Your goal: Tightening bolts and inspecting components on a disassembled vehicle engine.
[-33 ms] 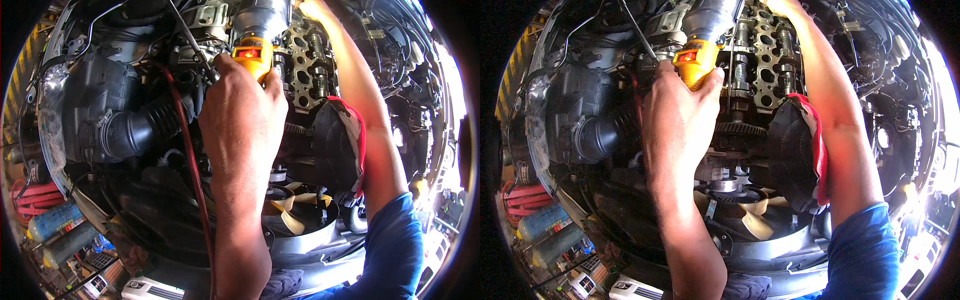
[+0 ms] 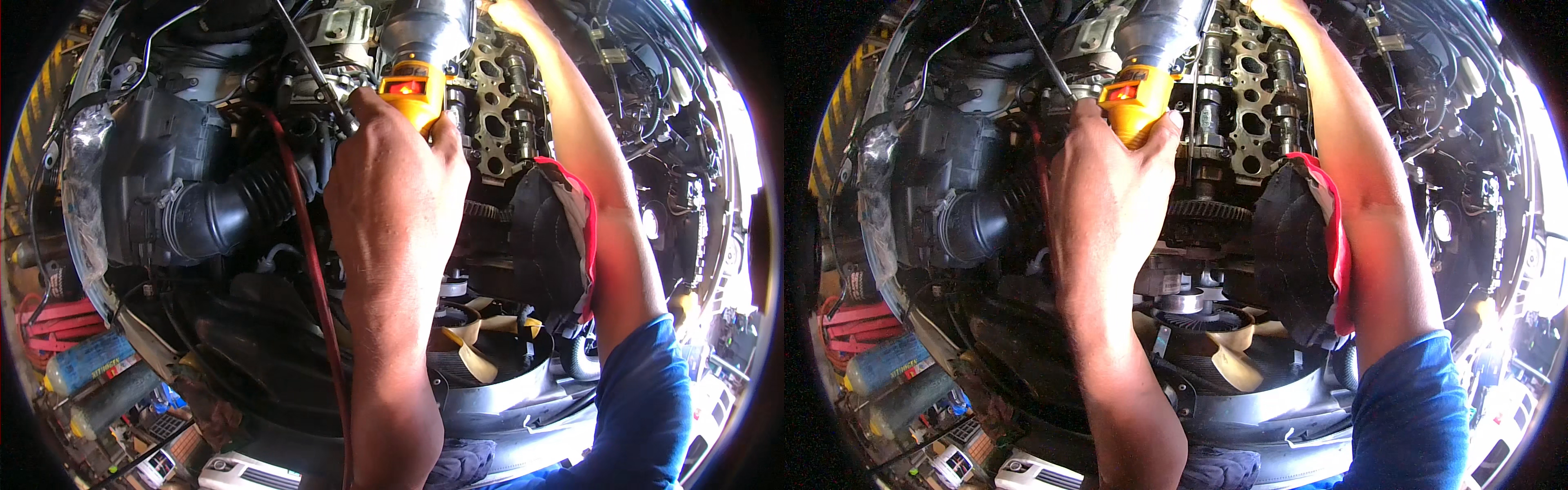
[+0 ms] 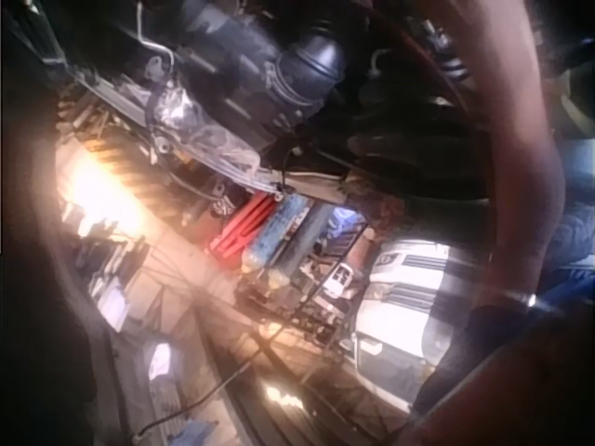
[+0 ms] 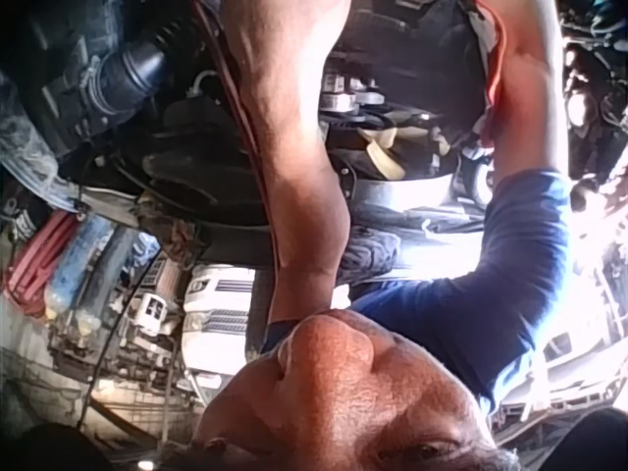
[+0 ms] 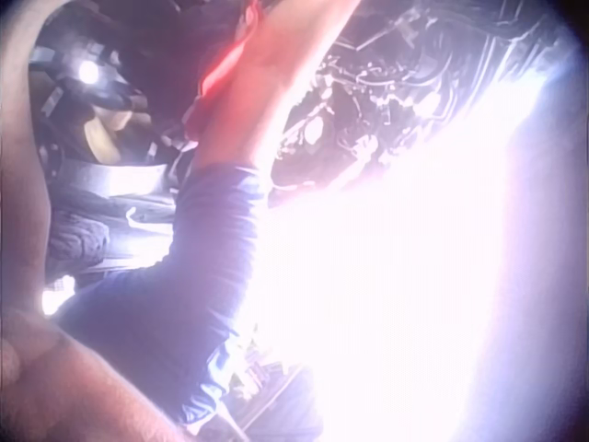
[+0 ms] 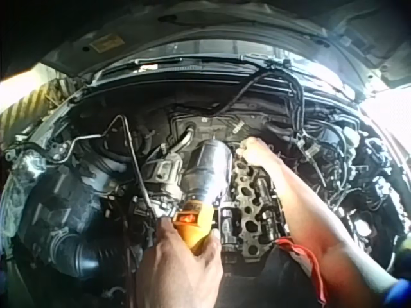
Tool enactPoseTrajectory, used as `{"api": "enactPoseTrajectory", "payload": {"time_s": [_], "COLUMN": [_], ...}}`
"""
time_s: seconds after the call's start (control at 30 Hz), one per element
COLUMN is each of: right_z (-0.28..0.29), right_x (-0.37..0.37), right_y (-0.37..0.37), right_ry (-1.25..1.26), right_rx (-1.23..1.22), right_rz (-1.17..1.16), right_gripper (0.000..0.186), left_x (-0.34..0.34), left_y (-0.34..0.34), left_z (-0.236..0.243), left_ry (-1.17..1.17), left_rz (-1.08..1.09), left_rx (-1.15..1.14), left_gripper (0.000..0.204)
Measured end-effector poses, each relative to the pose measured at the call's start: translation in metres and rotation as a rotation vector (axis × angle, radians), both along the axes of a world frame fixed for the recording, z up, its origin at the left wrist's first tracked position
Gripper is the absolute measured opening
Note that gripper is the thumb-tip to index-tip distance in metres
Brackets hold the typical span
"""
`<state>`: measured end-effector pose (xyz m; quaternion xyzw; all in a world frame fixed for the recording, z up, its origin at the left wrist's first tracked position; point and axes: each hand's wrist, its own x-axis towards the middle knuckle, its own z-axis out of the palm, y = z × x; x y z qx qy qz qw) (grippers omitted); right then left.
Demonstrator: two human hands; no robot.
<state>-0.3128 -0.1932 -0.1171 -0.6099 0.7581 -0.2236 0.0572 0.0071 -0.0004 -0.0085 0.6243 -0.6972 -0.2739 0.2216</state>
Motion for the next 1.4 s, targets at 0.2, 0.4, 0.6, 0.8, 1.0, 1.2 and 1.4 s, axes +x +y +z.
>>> {"api": "enactPoseTrajectory", "payload": {"time_s": [0.2, 0.4, 0.6, 0.8, 1.0, 1.2, 1.4], "right_z": [0.001, 0.005, -0.006, 0.001, 0.001, 0.001, 0.003], "right_x": [0.01, 0.003, 0.001, 0.002, 0.005, 0.003, 0.004], "right_y": [0.008, 0.002, 0.001, 0.002, 0.004, 0.003, 0.004], "right_ry": [0.039, -0.111, 0.02, -0.039, 0.006, -0.032, -0.053], "right_rx": [-0.078, 0.087, -0.07, 0.007, -0.019, 0.018, 0.044], "right_rz": [-0.031, -0.067, -0.01, -0.031, -0.045, -0.047, -0.03], "right_gripper": [0.029, 0.03, 0.029, 0.03, 0.032, 0.031, 0.03], "left_x": [0.0, 0.0, 0.001, 0.001, 0.001, 0.001, 0.001], "left_y": [-0.002, -0.001, -0.001, 0.0, 0.0, 0.001, 0.001], "left_z": [0.0, 0.0, 0.0, 0.001, 0.002, 0.003, 0.003], "left_ry": [0.017, 0.004, -0.028, -0.053, -0.049, -0.041, -0.048], "left_rz": [0.016, 0.017, -0.005, -0.033, -0.031, -0.032, -0.032], "left_rx": [0.039, 0.04, 0.009, -0.026, -0.017, -0.009, -0.02], "left_gripper": [0.054, 0.055, 0.05, 0.044, 0.044, 0.045, 0.044]}}
